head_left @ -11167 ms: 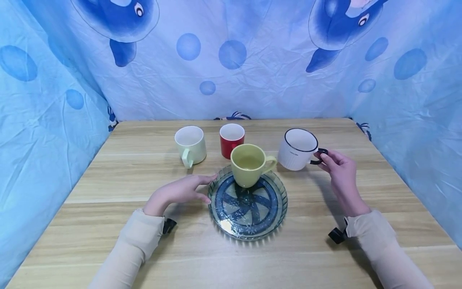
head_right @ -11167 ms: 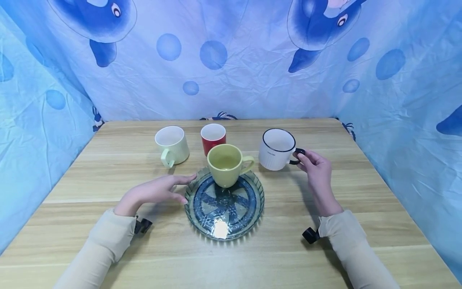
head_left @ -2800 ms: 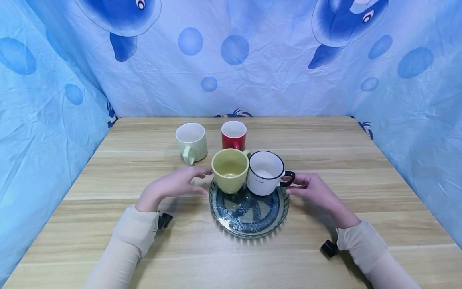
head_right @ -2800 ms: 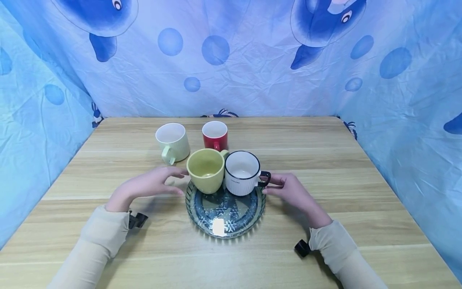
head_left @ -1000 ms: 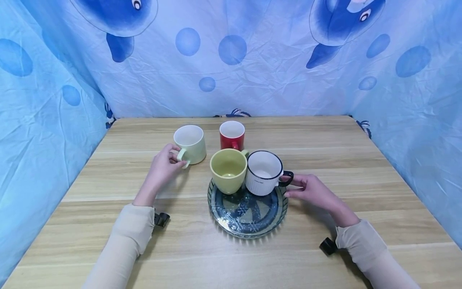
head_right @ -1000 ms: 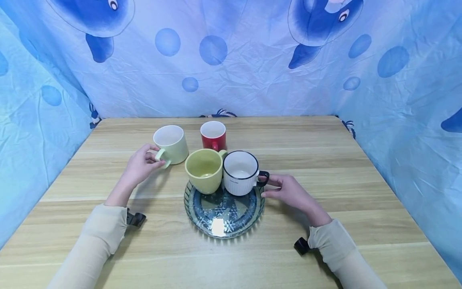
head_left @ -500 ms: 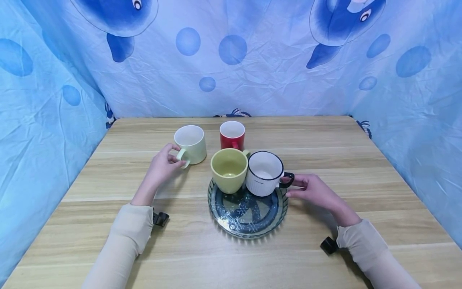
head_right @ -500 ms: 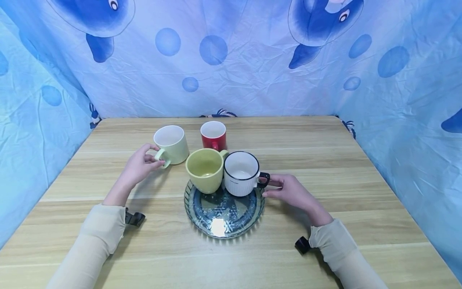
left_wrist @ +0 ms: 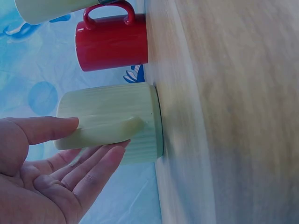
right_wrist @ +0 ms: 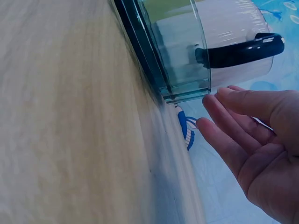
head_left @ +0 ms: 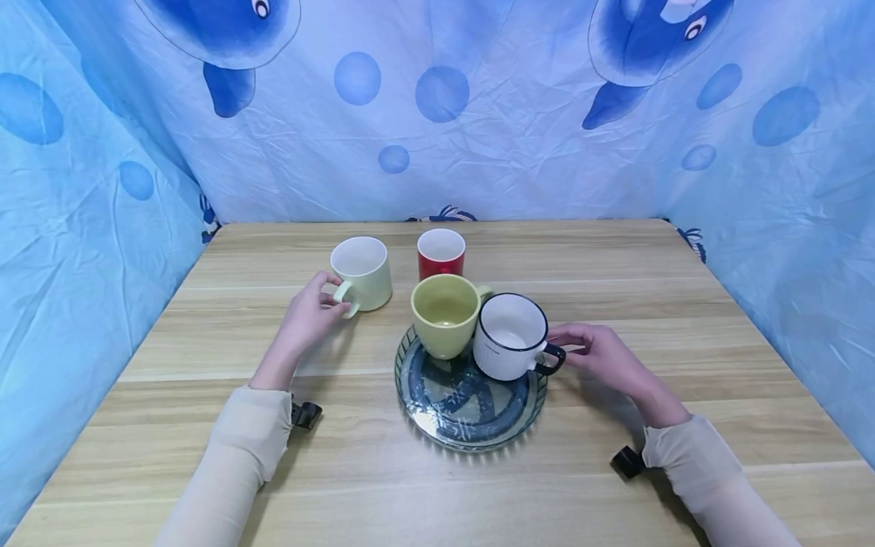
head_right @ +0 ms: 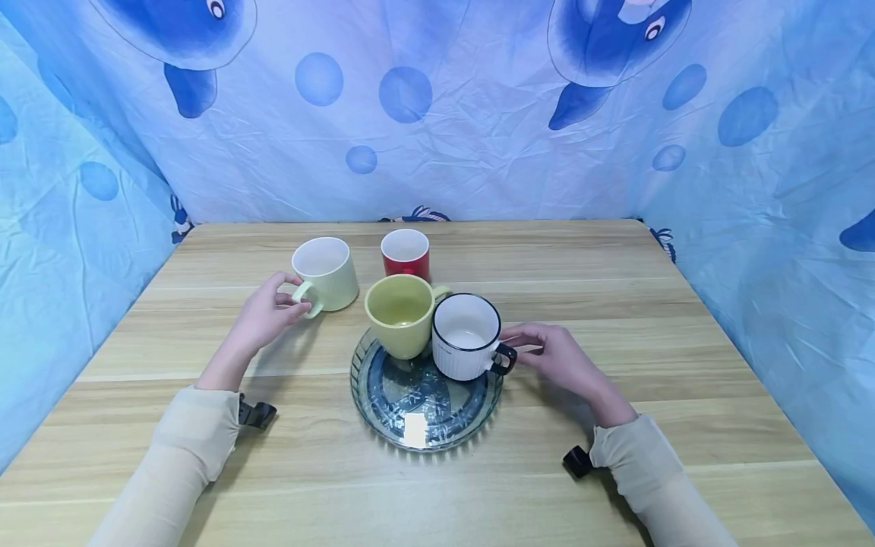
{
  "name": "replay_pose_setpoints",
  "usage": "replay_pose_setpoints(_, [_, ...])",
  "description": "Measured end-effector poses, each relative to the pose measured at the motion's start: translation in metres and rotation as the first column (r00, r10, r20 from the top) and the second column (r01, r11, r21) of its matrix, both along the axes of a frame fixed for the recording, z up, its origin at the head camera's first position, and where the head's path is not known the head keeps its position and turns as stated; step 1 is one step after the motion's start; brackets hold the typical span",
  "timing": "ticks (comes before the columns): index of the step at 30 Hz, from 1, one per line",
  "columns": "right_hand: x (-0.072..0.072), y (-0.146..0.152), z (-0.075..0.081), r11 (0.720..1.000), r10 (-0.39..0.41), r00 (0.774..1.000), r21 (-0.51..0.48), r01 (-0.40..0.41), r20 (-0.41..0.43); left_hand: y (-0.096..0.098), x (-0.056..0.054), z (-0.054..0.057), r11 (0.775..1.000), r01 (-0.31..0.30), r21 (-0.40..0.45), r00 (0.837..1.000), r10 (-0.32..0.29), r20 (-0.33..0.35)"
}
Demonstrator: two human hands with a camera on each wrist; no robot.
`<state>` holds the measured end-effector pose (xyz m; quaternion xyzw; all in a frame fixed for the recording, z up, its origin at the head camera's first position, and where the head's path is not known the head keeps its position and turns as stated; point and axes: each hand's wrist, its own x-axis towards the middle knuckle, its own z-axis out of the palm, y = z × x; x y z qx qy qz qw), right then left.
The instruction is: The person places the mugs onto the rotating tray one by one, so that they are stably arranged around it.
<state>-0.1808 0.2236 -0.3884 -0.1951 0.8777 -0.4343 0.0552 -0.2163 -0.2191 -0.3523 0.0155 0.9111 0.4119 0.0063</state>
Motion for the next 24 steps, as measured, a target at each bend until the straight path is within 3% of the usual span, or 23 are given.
replay_pose_setpoints(13, [-0.0005, -0.0028, -0.0029, 0.995, 0.091, 0.996, -0.03, -0.091, 0.022, 0.0029, 0.0009, 0.0007, 0.999, 0.008, -0.033, 1.0, -0.008, 0.012])
replay_pose_setpoints(24, [0.0001, -0.0018, -0.0042, 0.996, 0.083, 0.996, -0.012, -0.083, -0.019, 0.0049, 0.0031, 0.0014, 0.998, 0.01, -0.066, 0.999, -0.012, -0.034])
